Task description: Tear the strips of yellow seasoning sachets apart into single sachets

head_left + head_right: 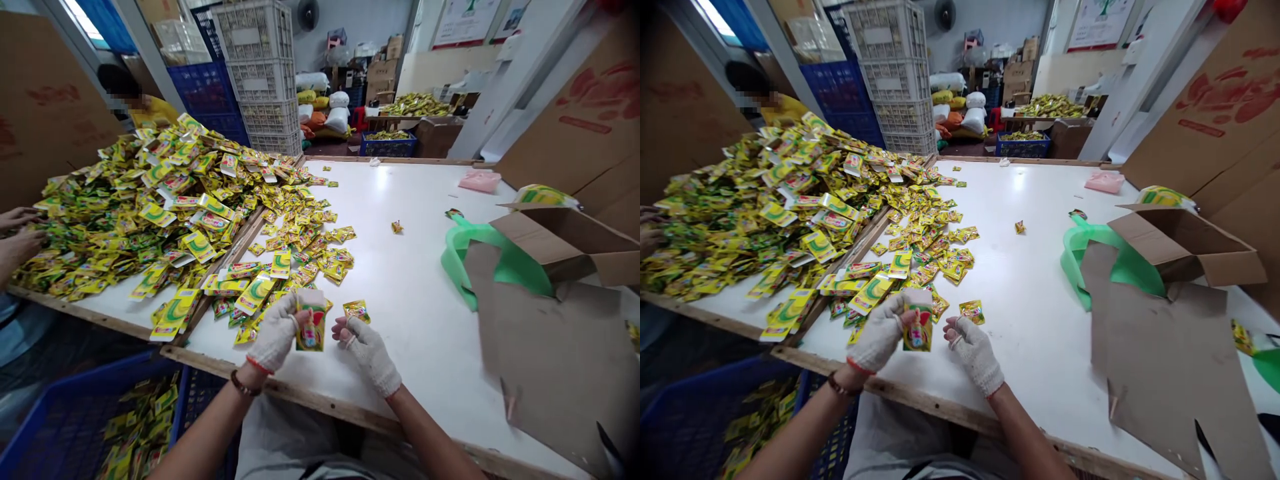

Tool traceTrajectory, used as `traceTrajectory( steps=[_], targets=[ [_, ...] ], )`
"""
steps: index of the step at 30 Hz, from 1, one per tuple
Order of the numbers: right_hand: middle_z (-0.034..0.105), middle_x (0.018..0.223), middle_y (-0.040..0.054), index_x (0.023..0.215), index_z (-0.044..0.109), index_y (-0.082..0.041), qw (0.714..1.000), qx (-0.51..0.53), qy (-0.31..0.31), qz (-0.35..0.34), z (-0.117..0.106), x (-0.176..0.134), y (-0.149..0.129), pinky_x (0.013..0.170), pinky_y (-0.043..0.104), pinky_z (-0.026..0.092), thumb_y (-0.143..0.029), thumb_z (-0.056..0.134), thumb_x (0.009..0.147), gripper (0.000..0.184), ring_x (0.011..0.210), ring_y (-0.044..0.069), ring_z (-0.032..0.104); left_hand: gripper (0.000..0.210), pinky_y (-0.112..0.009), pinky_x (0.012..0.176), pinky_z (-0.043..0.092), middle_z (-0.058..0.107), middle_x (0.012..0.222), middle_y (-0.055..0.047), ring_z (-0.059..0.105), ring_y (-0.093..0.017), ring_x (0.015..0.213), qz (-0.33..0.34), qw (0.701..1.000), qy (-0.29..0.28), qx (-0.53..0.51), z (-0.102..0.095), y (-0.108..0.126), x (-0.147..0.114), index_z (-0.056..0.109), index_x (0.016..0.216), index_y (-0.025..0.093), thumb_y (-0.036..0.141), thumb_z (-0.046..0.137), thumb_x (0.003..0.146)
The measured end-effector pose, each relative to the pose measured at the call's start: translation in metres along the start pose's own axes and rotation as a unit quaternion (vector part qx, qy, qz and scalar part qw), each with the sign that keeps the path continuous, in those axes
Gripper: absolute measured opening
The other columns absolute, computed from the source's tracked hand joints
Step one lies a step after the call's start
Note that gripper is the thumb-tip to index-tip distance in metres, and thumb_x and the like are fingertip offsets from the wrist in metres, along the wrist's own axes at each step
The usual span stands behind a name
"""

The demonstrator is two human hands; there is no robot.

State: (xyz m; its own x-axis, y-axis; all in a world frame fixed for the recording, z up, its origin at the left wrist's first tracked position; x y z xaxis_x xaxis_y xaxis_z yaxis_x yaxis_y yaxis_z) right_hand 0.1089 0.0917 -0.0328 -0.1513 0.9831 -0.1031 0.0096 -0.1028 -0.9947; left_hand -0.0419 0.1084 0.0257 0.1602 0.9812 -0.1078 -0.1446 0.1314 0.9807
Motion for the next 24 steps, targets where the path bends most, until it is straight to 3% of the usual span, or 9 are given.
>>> traceTrajectory(
  steps=[4,6,8,11,13,17,20,22,24],
  targets=[
    [0.066,0.096,0.0079,0.095,0.059,-0.017,0.999,0.002,-0.013,-0.039,0.003,-0.014,-0.019,0.075,0.034,0.052,-0.034,0.057,0.075,0.026,0.088,0.022,0.062,0.037,-0.031,0.076,0.050,0.062,0.098,-0.007,0.058,-0.021,0.091,-0.036,0.999,-0.008,-0.009,0.029,-0.051,-0.021,0.053,0.109,0.016,0.030,0.057,0.075],
    [0.067,0.097,0.0080,0.094,0.058,-0.017,1.000,-0.002,0.006,-0.023,-0.001,-0.021,-0.016,0.076,0.033,0.052,-0.031,0.058,0.075,0.024,0.088,0.021,0.063,0.041,-0.030,0.076,0.050,0.061,0.096,-0.006,0.058,-0.019,0.089,-0.039,0.999,0.012,0.011,0.032,-0.066,-0.025,0.050,0.111,0.018,0.027,0.059,0.073],
    [0.067,0.097,0.0087,0.102,0.051,-0.017,0.999,0.034,0.039,0.003,-0.006,-0.029,-0.008,0.074,0.033,0.053,-0.030,0.059,0.073,0.033,0.086,0.021,0.064,0.047,-0.029,0.072,0.050,0.058,0.091,-0.004,0.059,-0.017,0.081,-0.036,0.999,0.027,0.003,0.030,-0.073,-0.029,0.042,0.115,0.019,0.023,0.059,0.072],
    [0.068,0.096,0.0088,0.108,0.040,-0.020,0.991,0.088,0.095,0.034,-0.013,-0.040,0.008,0.068,0.033,0.054,-0.030,0.062,0.071,0.045,0.080,0.021,0.066,0.041,-0.027,0.069,0.049,0.055,0.086,-0.001,0.057,-0.014,0.074,-0.027,1.000,0.009,0.006,0.029,-0.075,-0.034,0.040,0.110,0.020,0.021,0.057,0.073],
    [0.068,0.096,0.0081,0.104,0.042,-0.020,0.990,0.078,0.111,0.032,-0.015,-0.045,0.014,0.066,0.031,0.054,-0.030,0.062,0.071,0.039,0.078,0.020,0.065,0.034,-0.027,0.072,0.047,0.056,0.086,-0.002,0.056,-0.014,0.076,-0.028,0.999,-0.020,0.041,0.030,-0.074,-0.036,0.045,0.105,0.019,0.021,0.057,0.073],
    [0.068,0.084,0.0060,0.088,0.058,-0.017,0.991,-0.048,0.121,0.019,-0.020,-0.046,0.013,0.064,0.029,0.052,-0.035,0.060,0.072,0.024,0.073,0.019,0.062,0.020,-0.025,0.071,0.044,0.057,0.083,-0.002,0.053,-0.014,0.077,-0.020,0.988,-0.075,0.131,0.033,-0.063,-0.033,0.054,0.093,0.015,0.024,0.056,0.075],
    [0.066,0.075,0.0047,0.075,0.060,-0.017,0.986,-0.126,0.111,0.001,-0.023,-0.042,0.006,0.062,0.028,0.050,-0.036,0.057,0.074,0.019,0.069,0.018,0.059,0.010,-0.024,0.068,0.042,0.055,0.074,-0.001,0.051,-0.013,0.073,0.003,0.979,-0.103,0.174,0.039,-0.053,-0.025,0.057,0.076,0.014,0.023,0.053,0.077],
    [0.065,0.073,0.0040,0.077,0.059,-0.016,0.988,-0.118,0.100,0.002,-0.024,-0.039,0.005,0.061,0.028,0.049,-0.035,0.055,0.075,0.019,0.067,0.017,0.059,0.009,-0.023,0.066,0.041,0.054,0.073,0.000,0.050,-0.013,0.071,-0.004,0.982,-0.107,0.158,0.041,-0.052,-0.020,0.056,0.079,0.014,0.022,0.054,0.075],
    [0.066,0.079,0.0040,0.095,0.056,-0.017,0.994,-0.068,0.084,0.016,-0.023,-0.037,0.007,0.061,0.028,0.050,-0.033,0.054,0.076,0.025,0.067,0.017,0.060,0.025,-0.023,0.065,0.042,0.054,0.076,0.000,0.051,-0.012,0.070,-0.025,0.988,-0.112,0.107,0.043,-0.054,-0.017,0.052,0.097,0.015,0.020,0.056,0.072]
  ],
)
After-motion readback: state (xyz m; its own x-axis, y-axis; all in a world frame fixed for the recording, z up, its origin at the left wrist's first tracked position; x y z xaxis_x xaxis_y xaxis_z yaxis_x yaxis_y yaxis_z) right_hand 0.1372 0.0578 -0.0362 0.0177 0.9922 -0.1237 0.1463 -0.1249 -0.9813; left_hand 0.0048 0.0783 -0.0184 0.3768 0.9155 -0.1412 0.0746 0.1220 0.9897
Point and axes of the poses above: each hand's wrist, its own x-axis towards the middle knuckle, its own z-axis out of the palm, y = z × x, the point moved 9 cm from there along x, towards the middle knuckle
